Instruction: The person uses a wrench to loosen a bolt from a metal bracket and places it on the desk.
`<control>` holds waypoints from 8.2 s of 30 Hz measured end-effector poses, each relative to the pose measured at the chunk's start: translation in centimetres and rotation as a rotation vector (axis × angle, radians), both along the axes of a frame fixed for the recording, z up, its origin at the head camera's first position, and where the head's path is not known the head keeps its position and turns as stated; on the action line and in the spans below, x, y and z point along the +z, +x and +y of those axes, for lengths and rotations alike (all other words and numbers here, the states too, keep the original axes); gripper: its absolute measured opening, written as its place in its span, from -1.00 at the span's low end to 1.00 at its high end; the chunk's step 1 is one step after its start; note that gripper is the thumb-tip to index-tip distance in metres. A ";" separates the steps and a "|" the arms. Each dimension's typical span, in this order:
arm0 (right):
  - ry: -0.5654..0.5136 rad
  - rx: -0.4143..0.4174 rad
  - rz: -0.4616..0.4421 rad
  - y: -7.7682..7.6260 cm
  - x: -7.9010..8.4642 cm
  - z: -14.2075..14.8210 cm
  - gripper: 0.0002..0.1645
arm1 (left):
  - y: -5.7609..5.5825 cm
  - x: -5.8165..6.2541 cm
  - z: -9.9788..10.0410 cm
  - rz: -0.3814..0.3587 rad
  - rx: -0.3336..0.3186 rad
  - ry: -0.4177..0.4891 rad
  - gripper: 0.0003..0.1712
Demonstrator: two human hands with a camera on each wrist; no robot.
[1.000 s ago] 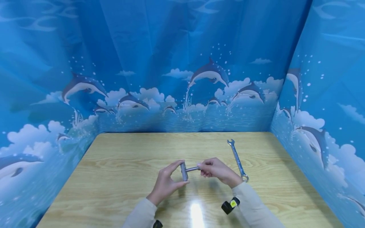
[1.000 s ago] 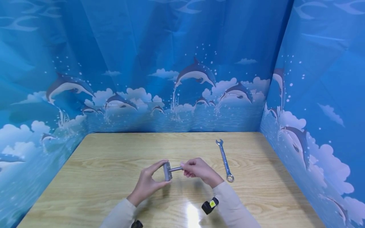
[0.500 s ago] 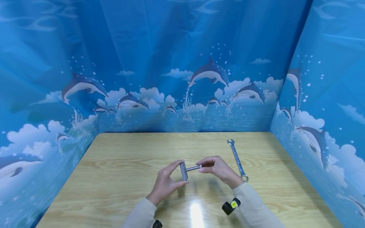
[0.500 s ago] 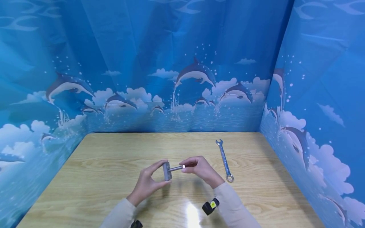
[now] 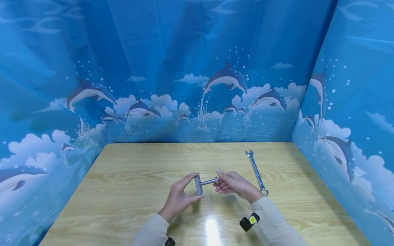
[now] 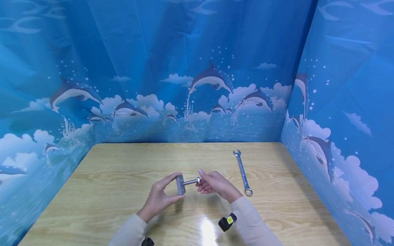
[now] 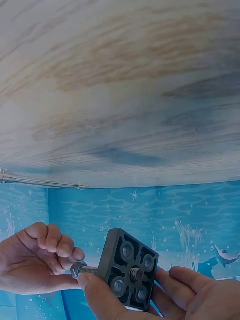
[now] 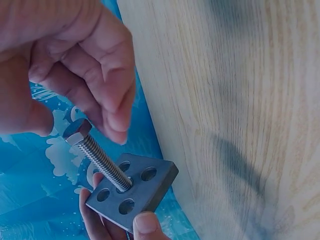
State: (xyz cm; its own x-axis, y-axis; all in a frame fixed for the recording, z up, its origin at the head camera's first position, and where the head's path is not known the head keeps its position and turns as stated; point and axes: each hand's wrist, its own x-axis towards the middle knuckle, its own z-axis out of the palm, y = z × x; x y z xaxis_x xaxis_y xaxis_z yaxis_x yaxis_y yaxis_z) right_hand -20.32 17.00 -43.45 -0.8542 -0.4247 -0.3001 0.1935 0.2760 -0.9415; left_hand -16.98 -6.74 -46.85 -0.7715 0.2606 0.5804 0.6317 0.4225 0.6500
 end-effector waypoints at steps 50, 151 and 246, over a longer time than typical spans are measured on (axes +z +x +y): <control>0.040 0.013 0.004 0.1 0.3 0.4 -0.22 | 0.2 0.0 0.0 -0.023 0.007 -0.006 -0.11; -0.009 -0.047 0.109 -0.5 0.4 0.4 -0.56 | -0.1 0.2 -0.3 -0.043 0.006 0.008 -0.11; 0.020 0.028 0.022 -0.7 0.7 0.1 -0.16 | -0.4 0.4 -0.4 -0.006 0.016 0.006 -0.09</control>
